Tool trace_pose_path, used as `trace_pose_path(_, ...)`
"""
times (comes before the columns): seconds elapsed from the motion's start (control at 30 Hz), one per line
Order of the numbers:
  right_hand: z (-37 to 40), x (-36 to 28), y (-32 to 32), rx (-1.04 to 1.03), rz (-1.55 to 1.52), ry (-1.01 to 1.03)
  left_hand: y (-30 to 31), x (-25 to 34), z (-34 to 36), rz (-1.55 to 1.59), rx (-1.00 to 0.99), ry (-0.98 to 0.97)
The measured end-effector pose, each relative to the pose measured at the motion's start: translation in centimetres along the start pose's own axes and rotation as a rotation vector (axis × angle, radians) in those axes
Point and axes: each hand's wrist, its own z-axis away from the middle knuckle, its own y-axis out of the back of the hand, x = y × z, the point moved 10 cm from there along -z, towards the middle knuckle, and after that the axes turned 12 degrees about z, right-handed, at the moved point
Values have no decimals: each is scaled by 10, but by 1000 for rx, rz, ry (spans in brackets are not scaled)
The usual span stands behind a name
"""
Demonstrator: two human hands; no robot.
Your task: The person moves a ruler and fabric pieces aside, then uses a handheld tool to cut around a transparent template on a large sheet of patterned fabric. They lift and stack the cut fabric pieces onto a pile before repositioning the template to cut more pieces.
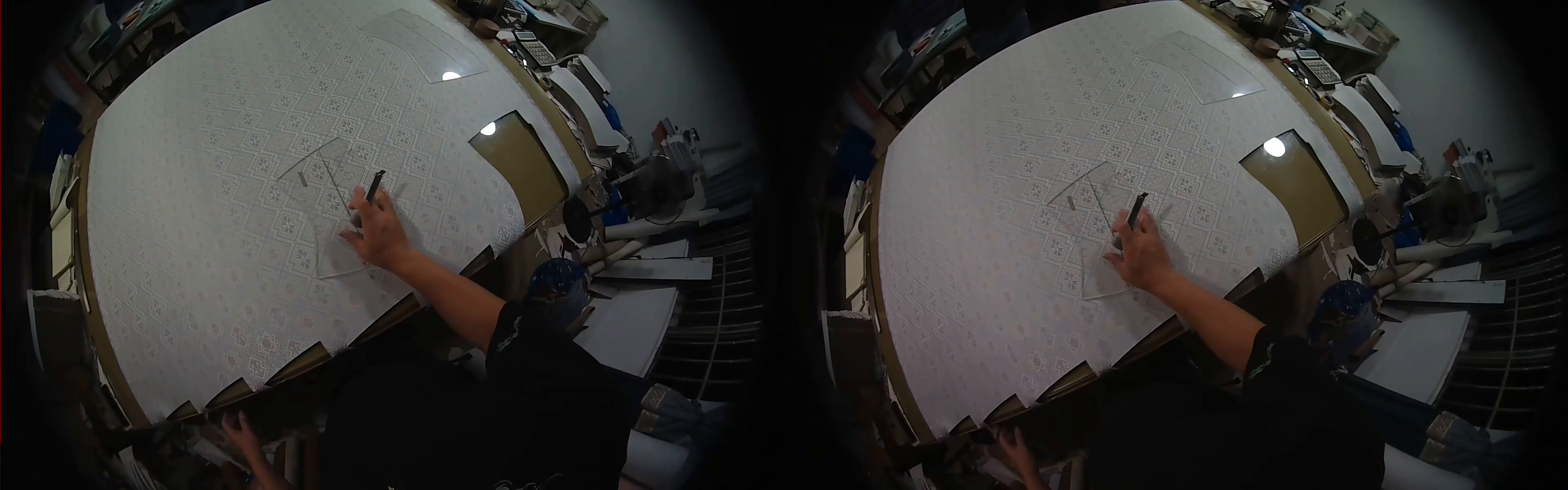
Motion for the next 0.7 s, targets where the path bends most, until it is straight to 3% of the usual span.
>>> trace_pose_path(0.07, 14, -35, -16, 10, 38, 63, -12, -19, 7, -34, -93, 66)
trace_pose_path(0.13, 33, -66, -26, 18, 77, 130, -30, -35, 15, 61, -312, 107)
trace_pose_path(0.23, 58, -120, -57, -64, 178, 193, -20, -21, 20, 22, -379, 56)
trace_pose_path(0.3, 72, -129, -64, -29, 131, 36, 4, -14, 19, 41, -387, 50)
trace_pose_path(0.47, 100, -175, -78, 108, 267, 8, 54, -18, -1, 130, -365, -24)
trace_pose_path(0.53, 99, -183, -90, -17, 250, -92, 65, -2, -12, 310, -291, -88)
trace_pose_path(0.7, 100, -230, -120, -29, 221, -26, 69, 74, -28, 432, -323, -192)
